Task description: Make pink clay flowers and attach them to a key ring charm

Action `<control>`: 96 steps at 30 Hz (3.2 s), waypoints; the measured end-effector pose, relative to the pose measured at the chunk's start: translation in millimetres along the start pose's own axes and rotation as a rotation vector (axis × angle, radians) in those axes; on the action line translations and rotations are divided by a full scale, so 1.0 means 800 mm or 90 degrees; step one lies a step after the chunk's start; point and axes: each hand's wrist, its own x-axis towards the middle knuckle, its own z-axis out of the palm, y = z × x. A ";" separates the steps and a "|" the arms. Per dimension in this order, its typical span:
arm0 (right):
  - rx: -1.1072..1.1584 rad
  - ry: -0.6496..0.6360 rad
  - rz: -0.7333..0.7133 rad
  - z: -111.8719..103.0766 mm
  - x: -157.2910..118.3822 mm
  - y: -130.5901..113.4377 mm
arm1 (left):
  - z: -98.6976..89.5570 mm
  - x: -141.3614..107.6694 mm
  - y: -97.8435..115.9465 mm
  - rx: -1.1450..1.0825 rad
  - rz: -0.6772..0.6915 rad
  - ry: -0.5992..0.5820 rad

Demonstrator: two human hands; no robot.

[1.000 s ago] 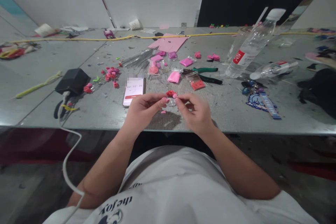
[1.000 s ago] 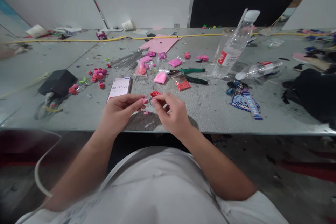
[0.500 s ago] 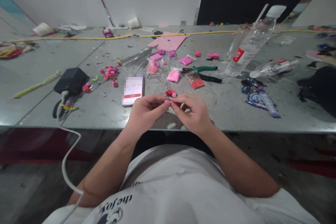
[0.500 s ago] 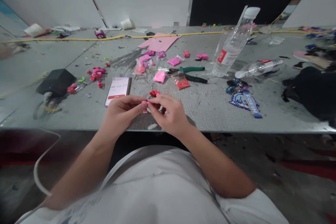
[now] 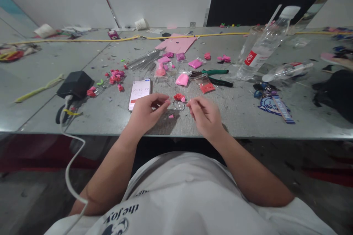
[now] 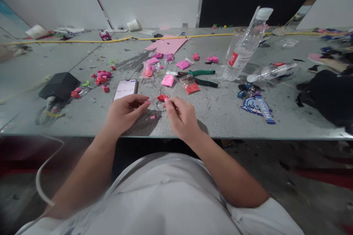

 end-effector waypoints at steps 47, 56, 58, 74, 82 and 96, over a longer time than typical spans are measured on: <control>-0.003 -0.022 0.074 0.002 0.001 -0.002 | 0.016 0.004 -0.029 0.317 0.198 -0.107; -0.012 -0.010 0.065 0.006 0.002 0.006 | 0.013 0.005 -0.034 0.290 0.173 -0.030; -0.024 -0.009 0.059 0.005 0.002 0.003 | 0.013 0.004 -0.031 0.278 0.167 -0.007; -0.017 -0.009 0.058 0.005 0.000 0.005 | 0.010 -0.002 -0.019 0.249 0.174 0.061; -0.068 0.001 -0.007 0.003 0.003 0.002 | 0.013 -0.003 -0.022 0.175 0.118 0.072; -0.068 0.007 0.005 0.003 0.004 0.000 | 0.014 -0.004 -0.016 0.250 0.169 -0.001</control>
